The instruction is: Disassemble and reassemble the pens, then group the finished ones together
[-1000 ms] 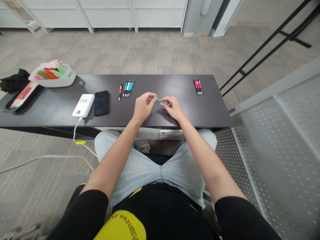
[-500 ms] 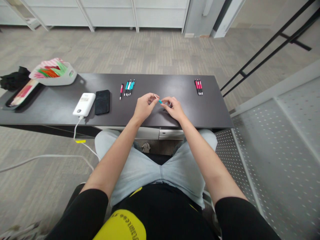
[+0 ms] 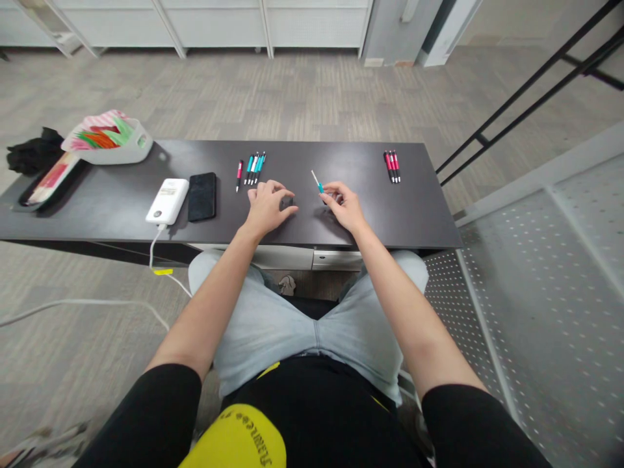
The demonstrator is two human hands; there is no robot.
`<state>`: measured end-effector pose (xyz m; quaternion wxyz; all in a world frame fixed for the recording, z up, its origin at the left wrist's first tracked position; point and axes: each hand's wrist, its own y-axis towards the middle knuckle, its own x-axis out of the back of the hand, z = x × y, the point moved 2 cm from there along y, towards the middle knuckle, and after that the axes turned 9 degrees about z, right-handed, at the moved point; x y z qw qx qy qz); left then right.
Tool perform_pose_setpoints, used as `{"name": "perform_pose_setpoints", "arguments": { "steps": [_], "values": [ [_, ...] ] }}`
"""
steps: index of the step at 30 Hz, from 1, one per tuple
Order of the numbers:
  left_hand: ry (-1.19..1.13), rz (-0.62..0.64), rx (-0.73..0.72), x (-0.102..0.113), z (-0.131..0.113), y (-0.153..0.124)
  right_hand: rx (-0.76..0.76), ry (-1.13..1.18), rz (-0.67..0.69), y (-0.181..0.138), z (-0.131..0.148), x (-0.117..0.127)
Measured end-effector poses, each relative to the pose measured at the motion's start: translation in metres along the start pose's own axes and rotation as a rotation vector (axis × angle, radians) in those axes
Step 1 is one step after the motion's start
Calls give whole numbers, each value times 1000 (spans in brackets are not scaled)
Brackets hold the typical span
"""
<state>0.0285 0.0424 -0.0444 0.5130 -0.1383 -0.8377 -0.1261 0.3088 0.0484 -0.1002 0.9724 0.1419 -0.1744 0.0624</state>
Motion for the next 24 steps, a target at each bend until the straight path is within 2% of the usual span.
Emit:
{"name": "perform_pose_setpoints", "arguments": {
  "steps": [7,13,19,21,24],
  "values": [
    [25,17,-18,-14,1,2,9,-3,2,0,-5,-1],
    [-6,30,1,-10,-3,3,26,8,-1,0,-6,-1],
    [-72,32,-43,-12,-8,1,61,78,1,1,-8,-1],
    [-159,-5,-41,-16,-5,1,59,80,-3,1,-9,-1],
    [-410,-156,-17,-22,4,5,62,56,11,1,-9,-1]
  ]
}}
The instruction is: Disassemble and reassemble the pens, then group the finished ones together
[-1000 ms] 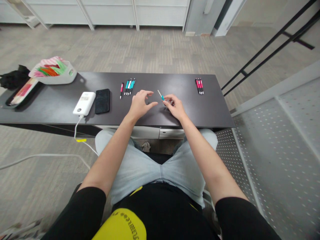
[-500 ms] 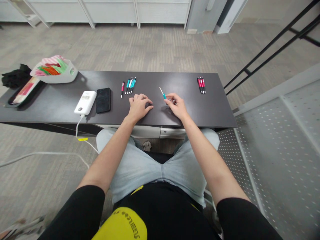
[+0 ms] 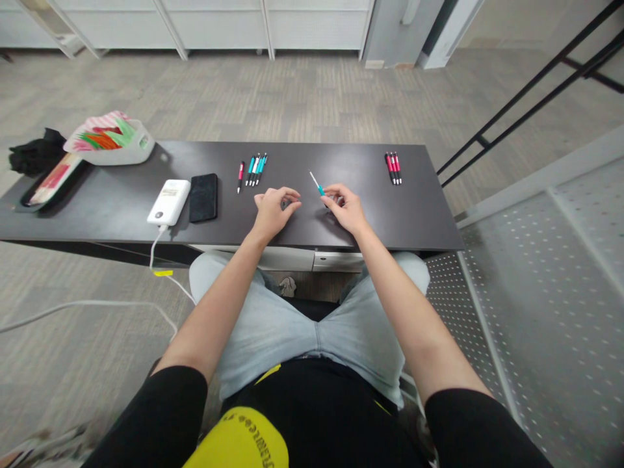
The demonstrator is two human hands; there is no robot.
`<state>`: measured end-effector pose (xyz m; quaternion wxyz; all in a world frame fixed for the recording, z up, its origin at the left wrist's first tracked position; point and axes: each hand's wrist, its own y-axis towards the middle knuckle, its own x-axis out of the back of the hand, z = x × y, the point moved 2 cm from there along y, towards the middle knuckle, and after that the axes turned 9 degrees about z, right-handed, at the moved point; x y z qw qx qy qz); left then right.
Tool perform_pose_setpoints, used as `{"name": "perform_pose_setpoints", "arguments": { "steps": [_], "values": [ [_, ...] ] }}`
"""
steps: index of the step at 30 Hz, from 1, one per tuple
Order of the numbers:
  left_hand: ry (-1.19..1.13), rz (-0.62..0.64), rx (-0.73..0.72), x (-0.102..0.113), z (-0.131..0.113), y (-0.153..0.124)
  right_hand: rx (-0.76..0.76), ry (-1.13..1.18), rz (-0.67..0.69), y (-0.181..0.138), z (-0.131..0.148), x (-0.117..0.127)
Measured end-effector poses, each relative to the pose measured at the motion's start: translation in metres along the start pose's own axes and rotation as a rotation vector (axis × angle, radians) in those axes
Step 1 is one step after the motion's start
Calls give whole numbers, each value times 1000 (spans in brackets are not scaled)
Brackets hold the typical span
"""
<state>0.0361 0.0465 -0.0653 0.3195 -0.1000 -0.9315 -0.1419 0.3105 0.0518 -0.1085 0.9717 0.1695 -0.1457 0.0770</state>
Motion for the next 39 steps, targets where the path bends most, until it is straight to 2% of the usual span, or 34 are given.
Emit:
{"name": "perform_pose_setpoints", "arguments": {
  "steps": [2,5,8,14,19,27,34,39],
  "values": [
    [-253,-108,6,-1,9,6,5,-28,19,-1,1,0],
    [-618,-193,5,-2,19,15,12,-87,56,-3,6,0],
    [-776,-238,15,-1,22,19,13,-139,91,-5,12,0],
    [-825,-231,50,-2,20,16,11,-189,136,-4,20,-1],
    [-860,-214,-9,-7,20,18,31,-207,149,-3,19,-2],
    [-762,-169,-87,-9,19,18,31,-213,169,-5,17,0],
    [-751,-242,-22,-2,16,19,9,-217,172,-5,21,-1],
    [-760,-225,-10,-2,13,19,-10,-225,176,-5,26,-1]
  ]
}}
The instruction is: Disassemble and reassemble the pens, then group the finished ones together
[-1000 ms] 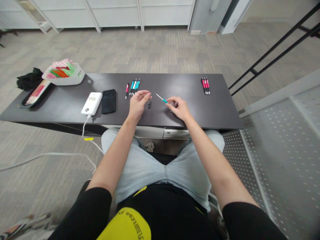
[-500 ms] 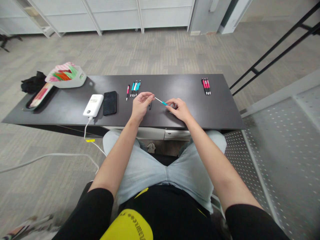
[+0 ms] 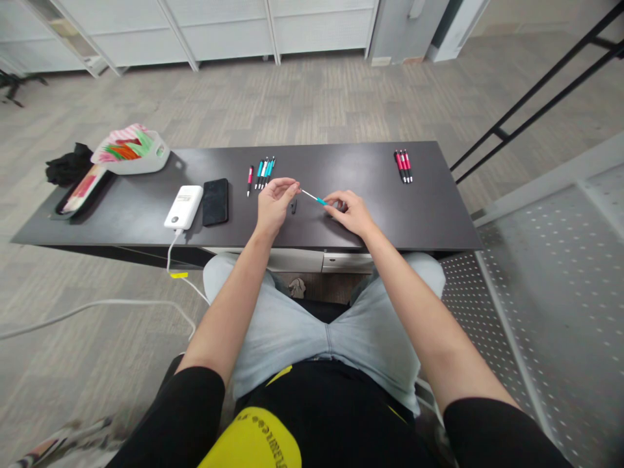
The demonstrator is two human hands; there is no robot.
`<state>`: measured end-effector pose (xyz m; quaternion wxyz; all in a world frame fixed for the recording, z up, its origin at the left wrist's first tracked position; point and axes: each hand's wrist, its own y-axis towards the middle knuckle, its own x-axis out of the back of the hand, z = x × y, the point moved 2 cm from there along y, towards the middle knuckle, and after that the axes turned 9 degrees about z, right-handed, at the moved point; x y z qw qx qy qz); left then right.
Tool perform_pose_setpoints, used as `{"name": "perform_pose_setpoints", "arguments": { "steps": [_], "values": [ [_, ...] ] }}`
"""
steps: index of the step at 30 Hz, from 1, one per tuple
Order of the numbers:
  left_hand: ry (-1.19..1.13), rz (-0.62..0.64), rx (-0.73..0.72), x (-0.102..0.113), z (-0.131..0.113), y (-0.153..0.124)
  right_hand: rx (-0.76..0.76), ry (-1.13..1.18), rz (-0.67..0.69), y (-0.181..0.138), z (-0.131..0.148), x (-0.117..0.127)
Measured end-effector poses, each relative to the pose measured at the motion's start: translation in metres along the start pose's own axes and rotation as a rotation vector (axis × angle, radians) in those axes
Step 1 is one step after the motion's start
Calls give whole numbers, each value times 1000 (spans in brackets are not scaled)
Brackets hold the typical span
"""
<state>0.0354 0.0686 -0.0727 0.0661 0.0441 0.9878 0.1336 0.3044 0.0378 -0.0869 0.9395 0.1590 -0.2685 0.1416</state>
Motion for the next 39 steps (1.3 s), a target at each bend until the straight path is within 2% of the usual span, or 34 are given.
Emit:
{"name": "perform_pose_setpoints", "arguments": {
  "steps": [8,16,26,29,33,36,39],
  "values": [
    [48,39,39,-7,-5,-4,-2,4,-7,0,3,0],
    [57,76,86,-25,-6,-10,5,16,-13,1,3,-1],
    [77,89,77,-35,-10,-9,-6,30,-30,2,-2,-1],
    [155,135,65,-24,-15,-9,-10,47,-44,2,-4,-2],
    [467,194,17,13,-18,-7,-28,79,-70,3,-6,-2],
    [625,251,1,42,-11,-5,-43,88,-82,3,-7,-1],
    [680,325,32,54,4,-3,-39,88,-89,2,-8,-1]
  ]
}}
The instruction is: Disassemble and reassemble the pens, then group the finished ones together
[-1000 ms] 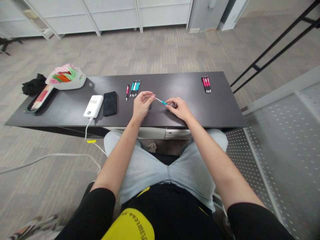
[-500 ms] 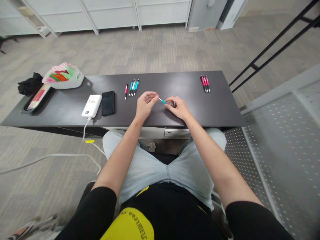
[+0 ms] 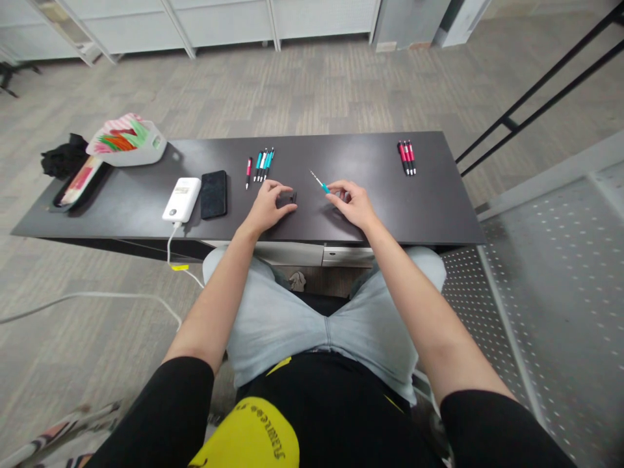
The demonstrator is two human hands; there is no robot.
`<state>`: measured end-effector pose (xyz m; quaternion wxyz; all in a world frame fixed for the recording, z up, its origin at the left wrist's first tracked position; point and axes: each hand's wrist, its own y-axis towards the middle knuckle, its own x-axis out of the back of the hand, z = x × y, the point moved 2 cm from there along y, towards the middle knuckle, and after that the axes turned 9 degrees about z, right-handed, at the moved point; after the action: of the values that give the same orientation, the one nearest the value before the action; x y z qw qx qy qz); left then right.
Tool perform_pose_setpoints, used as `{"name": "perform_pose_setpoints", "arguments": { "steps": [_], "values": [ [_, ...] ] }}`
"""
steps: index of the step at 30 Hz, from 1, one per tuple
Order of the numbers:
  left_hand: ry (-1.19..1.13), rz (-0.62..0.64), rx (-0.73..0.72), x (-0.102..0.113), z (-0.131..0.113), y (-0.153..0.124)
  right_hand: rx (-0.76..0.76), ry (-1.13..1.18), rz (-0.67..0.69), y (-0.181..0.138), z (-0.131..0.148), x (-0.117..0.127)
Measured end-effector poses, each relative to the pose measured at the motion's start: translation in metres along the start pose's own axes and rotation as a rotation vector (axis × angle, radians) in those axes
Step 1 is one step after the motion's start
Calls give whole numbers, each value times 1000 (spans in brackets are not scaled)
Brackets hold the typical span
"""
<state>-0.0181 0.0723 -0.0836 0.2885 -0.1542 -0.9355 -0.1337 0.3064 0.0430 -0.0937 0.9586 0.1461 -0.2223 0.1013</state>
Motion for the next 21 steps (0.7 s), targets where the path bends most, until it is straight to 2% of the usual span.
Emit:
{"name": "perform_pose_setpoints", "arguments": {
  "steps": [4,9,12,16,21],
  "values": [
    [42,27,20,-9,8,10,26,-13,7,-1,-5,0],
    [41,-9,24,-13,-6,13,50,-12,14,-1,-9,0],
    [-160,-95,21,-13,-14,3,35,-17,7,-1,-7,1],
    [-494,-222,94,-18,-13,-14,16,-47,14,-2,-4,2],
    [-620,-298,110,-21,-7,-22,32,-68,40,-3,-1,3]
  ]
}}
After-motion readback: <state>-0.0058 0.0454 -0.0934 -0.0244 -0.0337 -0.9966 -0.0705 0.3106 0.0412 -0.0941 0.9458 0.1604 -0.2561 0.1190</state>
